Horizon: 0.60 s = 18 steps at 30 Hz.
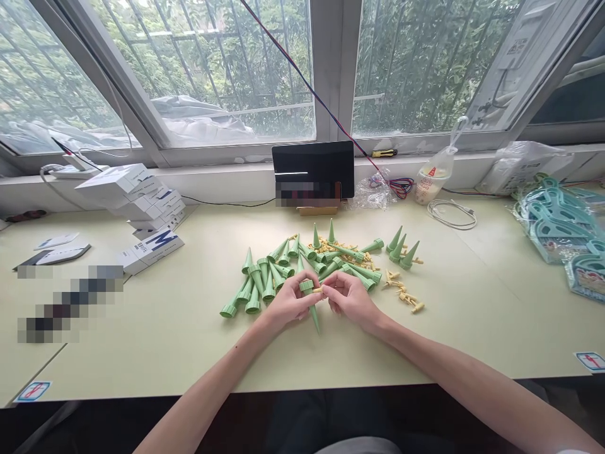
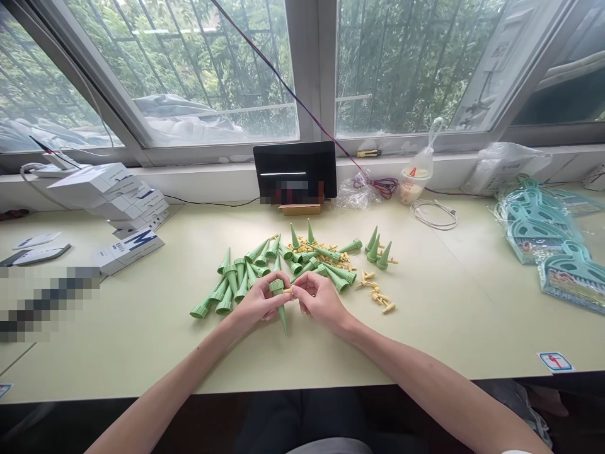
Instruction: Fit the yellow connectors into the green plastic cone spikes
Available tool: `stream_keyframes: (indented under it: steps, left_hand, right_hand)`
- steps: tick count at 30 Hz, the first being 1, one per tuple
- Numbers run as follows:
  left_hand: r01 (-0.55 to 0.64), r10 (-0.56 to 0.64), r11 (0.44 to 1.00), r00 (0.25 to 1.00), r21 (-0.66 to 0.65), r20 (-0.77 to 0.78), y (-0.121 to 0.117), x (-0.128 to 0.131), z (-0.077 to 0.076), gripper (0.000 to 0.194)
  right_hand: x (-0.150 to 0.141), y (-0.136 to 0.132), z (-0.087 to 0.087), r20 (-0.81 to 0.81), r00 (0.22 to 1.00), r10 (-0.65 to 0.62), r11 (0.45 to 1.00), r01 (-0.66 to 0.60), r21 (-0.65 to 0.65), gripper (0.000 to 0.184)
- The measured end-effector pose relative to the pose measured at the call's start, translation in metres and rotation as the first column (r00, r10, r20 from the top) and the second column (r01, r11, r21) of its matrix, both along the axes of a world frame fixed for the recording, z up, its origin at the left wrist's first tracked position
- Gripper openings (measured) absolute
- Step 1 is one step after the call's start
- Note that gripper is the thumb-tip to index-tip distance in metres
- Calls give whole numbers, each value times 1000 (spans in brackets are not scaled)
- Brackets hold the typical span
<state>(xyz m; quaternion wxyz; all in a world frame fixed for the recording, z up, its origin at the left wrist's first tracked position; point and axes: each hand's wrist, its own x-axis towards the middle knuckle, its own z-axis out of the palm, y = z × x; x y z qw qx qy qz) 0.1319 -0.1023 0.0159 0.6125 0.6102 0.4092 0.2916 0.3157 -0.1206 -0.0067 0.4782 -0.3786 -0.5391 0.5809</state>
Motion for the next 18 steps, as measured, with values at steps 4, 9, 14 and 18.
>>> stream_keyframes:
  steps: [4,9,14,18]
  left_hand:
    - [4,-4,1000,1000,12,-5,0,-1,3,33]
    - [19,-19,1000,999,6,39,1,-3,1,32]
    - [14,-14,1000,999,12,52,2,-5,-2,31]
    - [24,-24,1000,998,-1,54,2,-6,-1,31]
  right_hand:
    - [1,-1,1,24,1000,6,999,-7,35,27]
    - [5,-2,1,168,986,-13,981,-20,192,22]
    - [8,-2,2,285,957,-48,953,-41,300,19]
    - [9,-1,3,291,956,-42,954,-48,296,18]
